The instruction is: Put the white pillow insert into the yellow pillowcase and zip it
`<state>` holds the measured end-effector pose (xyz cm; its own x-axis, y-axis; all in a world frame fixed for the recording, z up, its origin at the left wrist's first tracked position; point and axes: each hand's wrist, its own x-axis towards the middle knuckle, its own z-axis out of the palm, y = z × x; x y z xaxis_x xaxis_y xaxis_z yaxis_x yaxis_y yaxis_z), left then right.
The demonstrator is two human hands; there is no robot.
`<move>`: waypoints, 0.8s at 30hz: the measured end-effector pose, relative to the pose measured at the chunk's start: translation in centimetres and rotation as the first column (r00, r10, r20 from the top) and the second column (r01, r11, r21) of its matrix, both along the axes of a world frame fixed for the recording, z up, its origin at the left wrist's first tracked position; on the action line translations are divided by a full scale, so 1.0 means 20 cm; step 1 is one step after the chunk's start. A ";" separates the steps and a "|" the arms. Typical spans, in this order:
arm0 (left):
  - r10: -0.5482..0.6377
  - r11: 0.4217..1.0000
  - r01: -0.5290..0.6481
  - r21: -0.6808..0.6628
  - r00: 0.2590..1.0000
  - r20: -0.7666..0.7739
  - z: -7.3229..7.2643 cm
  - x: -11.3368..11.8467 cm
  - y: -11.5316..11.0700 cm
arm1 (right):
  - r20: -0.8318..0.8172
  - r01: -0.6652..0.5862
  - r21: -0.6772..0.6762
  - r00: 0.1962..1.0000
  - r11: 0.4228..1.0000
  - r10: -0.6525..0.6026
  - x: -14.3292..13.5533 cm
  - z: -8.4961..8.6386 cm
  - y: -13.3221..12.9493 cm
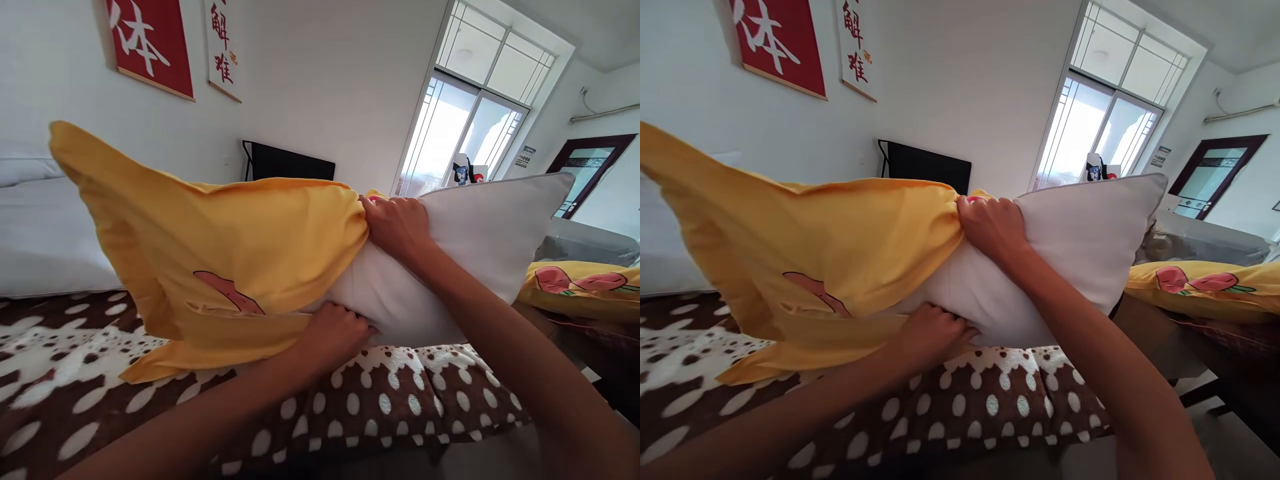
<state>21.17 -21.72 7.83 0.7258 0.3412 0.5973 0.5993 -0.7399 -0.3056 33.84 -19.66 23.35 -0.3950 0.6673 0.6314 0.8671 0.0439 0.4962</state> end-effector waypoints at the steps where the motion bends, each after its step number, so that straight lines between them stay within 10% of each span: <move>1: -0.058 0.988 0.052 0.147 0.998 0.037 0.01 -0.02 0.01 | -0.007 0.012 -0.005 1.000 1.000 -0.012 0.01 -0.01 0.00; 5: -0.262 0.825 0.185 0.534 0.963 0.071 0.07 -0.07 0.06 | -0.072 0.096 -0.048 0.992 0.994 -0.099 0.07 -0.03 0.03; 15: -0.320 0.751 0.177 0.636 0.940 0.116 0.30 -0.11 0.18 | -0.266 0.149 -0.103 0.949 0.983 -0.172 0.16 -0.06 0.15; 20: -0.264 0.804 0.145 0.577 0.956 0.128 0.36 -0.10 0.33 | -0.311 0.103 0.105 0.948 0.989 -0.066 0.12 0.09 0.05; 24: -0.198 0.978 0.157 0.138 0.908 0.371 0.43 -0.02 0.64 | -0.259 0.035 0.254 0.965 0.967 0.033 -0.04 0.22 -0.02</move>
